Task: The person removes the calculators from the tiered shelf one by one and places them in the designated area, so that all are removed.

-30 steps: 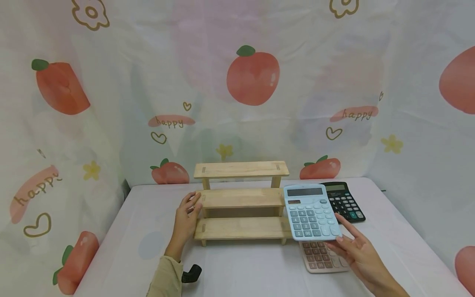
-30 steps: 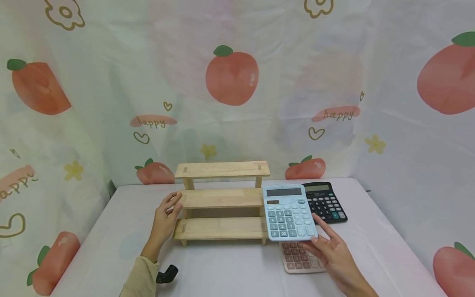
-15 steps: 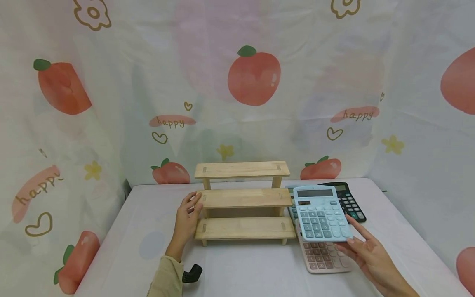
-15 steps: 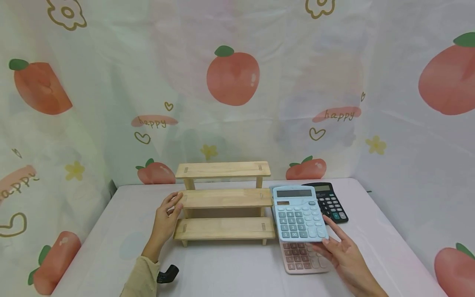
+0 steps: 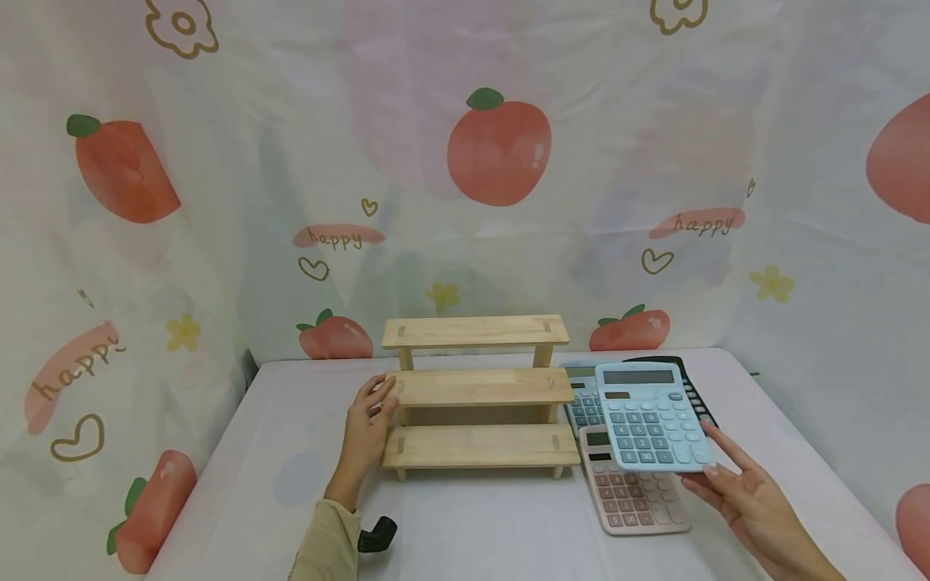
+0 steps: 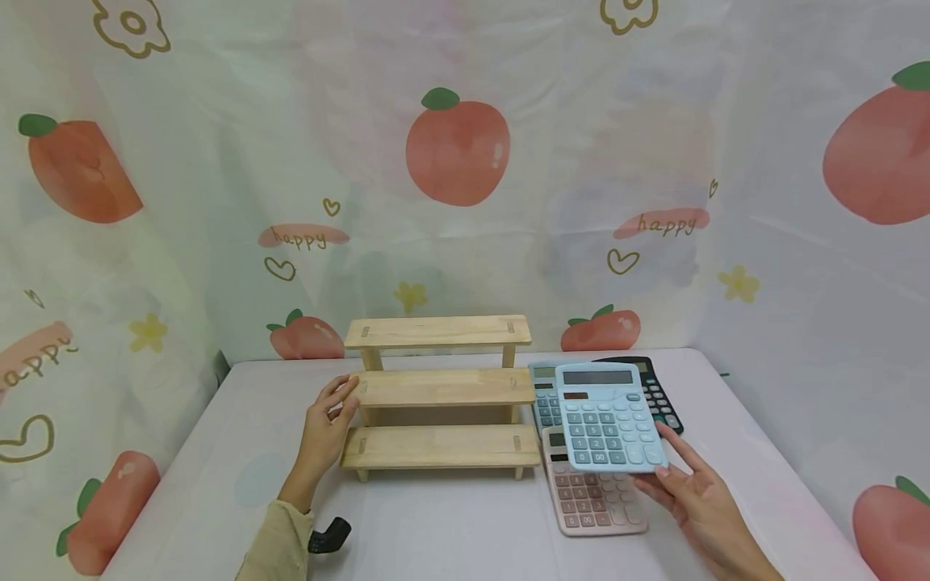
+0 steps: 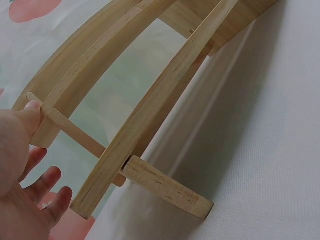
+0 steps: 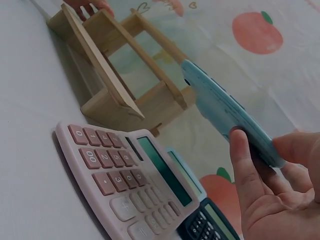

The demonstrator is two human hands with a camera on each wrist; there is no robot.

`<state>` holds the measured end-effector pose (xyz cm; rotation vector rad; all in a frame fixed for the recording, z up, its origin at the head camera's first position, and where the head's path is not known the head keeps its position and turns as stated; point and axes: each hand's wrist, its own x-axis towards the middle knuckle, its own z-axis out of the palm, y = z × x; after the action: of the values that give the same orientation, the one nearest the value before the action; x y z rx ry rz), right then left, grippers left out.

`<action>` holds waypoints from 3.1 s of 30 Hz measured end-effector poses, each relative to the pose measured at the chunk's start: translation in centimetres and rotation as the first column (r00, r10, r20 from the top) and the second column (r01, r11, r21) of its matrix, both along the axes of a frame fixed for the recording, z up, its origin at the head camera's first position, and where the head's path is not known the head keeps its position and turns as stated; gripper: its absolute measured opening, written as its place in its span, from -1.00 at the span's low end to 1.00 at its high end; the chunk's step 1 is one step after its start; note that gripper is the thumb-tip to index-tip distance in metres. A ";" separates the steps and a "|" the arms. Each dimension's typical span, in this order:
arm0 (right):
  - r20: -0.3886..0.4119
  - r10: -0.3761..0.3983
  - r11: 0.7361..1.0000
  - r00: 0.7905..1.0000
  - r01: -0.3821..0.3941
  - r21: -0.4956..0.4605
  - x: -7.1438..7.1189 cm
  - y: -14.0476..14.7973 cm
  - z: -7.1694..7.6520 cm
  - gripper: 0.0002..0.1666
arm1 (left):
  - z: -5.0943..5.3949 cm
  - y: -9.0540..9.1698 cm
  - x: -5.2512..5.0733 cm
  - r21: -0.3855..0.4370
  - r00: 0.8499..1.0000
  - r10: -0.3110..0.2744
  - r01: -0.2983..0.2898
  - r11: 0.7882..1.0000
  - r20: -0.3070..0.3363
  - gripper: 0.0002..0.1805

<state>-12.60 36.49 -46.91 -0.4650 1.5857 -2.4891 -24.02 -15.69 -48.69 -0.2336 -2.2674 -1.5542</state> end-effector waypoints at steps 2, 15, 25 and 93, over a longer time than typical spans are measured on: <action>-0.003 0.009 1.000 1.000 -0.009 -0.019 0.0 0.4 0.0 -0.20 | 0.0 0.0 0.0 0.000 1.000 0.002 -0.002 1.000 0.001 -0.56; 0.014 -0.018 0.998 1.000 0.018 -0.056 0.1 1.6 -0.4 -0.23 | -0.1 0.0 -0.2 -0.010 1.000 0.011 -0.011 1.000 0.004 -0.56; -0.007 0.004 0.995 1.000 -0.005 -0.102 0.3 3.3 -0.6 -0.22 | 0.1 0.1 -0.1 -0.002 1.000 0.009 -0.009 1.000 0.010 -0.56; 0.309 0.021 0.999 0.951 -0.007 -0.048 1.0 12.4 -6.1 -0.47 | -0.3 0.1 -0.1 -0.005 1.000 0.014 -0.014 1.000 -0.003 -0.55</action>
<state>-11.62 48.92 -53.01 -0.0820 1.3996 -2.4444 -24.17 -15.63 -48.98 -0.2212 -2.2660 -1.5403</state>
